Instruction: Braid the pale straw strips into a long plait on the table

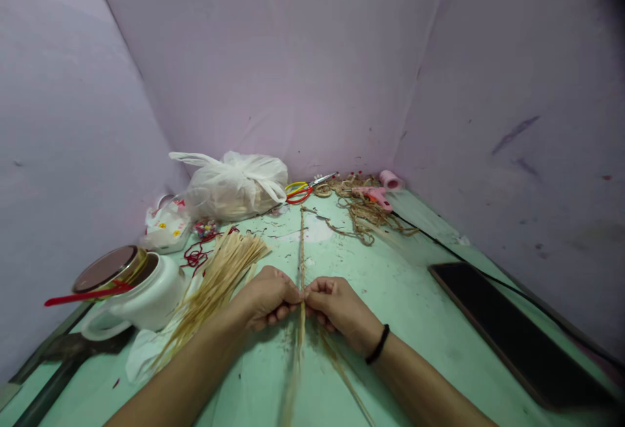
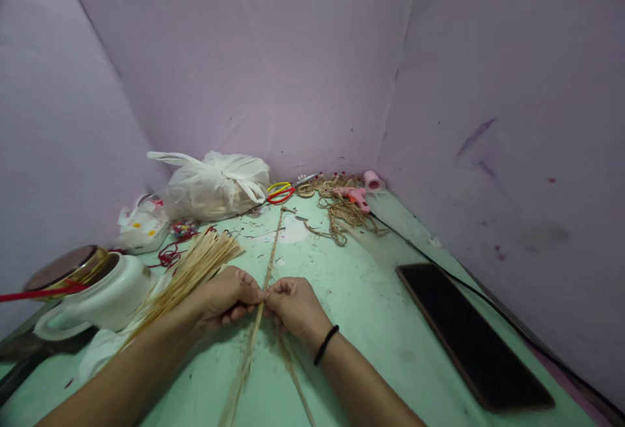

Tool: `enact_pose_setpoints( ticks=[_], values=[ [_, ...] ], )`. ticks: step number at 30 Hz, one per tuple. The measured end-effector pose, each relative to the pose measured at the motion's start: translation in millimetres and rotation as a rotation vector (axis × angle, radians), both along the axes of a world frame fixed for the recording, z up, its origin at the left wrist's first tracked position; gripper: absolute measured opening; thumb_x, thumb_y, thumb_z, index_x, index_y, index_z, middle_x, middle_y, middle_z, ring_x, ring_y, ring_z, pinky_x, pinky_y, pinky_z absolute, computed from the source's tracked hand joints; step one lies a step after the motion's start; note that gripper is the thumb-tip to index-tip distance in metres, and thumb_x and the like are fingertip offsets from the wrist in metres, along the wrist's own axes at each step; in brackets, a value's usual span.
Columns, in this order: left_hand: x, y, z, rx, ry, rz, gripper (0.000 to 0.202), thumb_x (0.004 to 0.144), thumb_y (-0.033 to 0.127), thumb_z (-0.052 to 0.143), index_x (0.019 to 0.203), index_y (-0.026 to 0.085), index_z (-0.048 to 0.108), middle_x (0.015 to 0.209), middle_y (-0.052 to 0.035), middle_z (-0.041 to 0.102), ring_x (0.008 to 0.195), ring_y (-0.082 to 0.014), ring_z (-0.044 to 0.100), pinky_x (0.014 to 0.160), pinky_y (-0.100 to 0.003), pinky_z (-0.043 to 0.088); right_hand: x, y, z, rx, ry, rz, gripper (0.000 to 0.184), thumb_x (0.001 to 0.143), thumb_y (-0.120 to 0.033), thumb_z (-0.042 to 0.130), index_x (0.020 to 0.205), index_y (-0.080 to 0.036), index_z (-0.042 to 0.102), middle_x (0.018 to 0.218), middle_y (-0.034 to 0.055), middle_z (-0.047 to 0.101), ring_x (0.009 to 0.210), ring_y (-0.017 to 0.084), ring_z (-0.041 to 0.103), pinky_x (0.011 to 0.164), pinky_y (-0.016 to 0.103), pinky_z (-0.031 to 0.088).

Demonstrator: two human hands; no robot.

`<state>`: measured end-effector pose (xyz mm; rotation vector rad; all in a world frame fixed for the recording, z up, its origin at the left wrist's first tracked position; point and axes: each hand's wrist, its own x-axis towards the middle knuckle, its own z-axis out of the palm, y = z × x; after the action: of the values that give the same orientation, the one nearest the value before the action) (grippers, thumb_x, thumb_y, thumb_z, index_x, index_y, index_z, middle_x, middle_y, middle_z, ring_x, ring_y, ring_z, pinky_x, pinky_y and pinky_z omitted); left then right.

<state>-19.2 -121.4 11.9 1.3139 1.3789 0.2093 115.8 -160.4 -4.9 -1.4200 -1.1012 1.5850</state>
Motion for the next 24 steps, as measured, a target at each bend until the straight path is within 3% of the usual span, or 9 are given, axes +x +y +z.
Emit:
enact_pose_setpoints(
  ticks=[4, 10, 14, 18, 24],
  values=[
    [1.5, -2.2, -3.1, 0.026, -0.065, 0.052, 0.026, 0.052, 0.034, 0.064, 0.047, 0.015, 0.047, 0.033, 0.0043, 0.039, 0.027, -0.0046, 0.027, 0.029, -0.019, 0.013, -0.1, -0.7, -1.5, 0.002, 0.008, -0.01, 0.011, 0.065, -0.021, 0.055, 0.058, -0.014, 0.05, 0.039, -0.0065, 0.044, 0.031, 0.003, 0.035, 0.03, 0.015, 0.022],
    [6.8, -11.4, 10.3, 0.066, -0.065, 0.089, 0.038, 0.048, 0.042, 0.071, 0.053, 0.016, 0.044, 0.034, 0.0065, 0.041, 0.026, -0.0031, 0.027, 0.028, -0.017, 0.012, -0.3, -1.3, -2.8, -0.001, 0.086, -0.014, 0.014, 0.061, -0.025, 0.059, 0.059, -0.013, 0.051, 0.047, -0.0032, 0.052, 0.032, 0.003, 0.039, 0.029, 0.015, 0.021],
    [7.1, -14.4, 8.8, -0.054, -0.183, 0.032, 0.041, 0.049, 0.048, 0.069, 0.061, 0.016, 0.048, 0.038, 0.0058, 0.047, 0.024, -0.0041, 0.031, 0.025, -0.016, 0.017, 1.3, -1.5, -3.3, 0.01, 0.115, 0.005, 0.017, 0.06, -0.027, 0.06, 0.059, -0.013, 0.051, 0.049, -0.0016, 0.054, 0.034, 0.003, 0.04, 0.03, 0.014, 0.021],
    [5.1, -11.5, 0.1, -0.127, -0.249, -0.011, 0.042, 0.048, 0.049, 0.07, 0.052, 0.013, 0.048, 0.039, 0.0012, 0.049, 0.028, -0.0057, 0.039, 0.026, -0.016, 0.027, 6.4, -0.2, -5.5, 0.012, 0.157, 0.051, 0.013, 0.06, -0.024, 0.058, 0.06, -0.012, 0.053, 0.043, -0.003, 0.05, 0.032, 0.003, 0.036, 0.031, 0.014, 0.02],
    [2.3, -9.7, -1.1, -0.043, -0.172, 0.009, 0.035, 0.052, 0.043, 0.068, 0.051, 0.015, 0.047, 0.035, 0.0048, 0.043, 0.023, -0.0036, 0.027, 0.023, -0.016, 0.017, 12.4, 1.7, -6.3, -0.021, 0.193, 0.101, 0.012, 0.058, -0.021, 0.058, 0.064, -0.011, 0.056, 0.039, -0.0056, 0.045, 0.032, 0.002, 0.031, 0.032, 0.014, 0.019]
  ],
)
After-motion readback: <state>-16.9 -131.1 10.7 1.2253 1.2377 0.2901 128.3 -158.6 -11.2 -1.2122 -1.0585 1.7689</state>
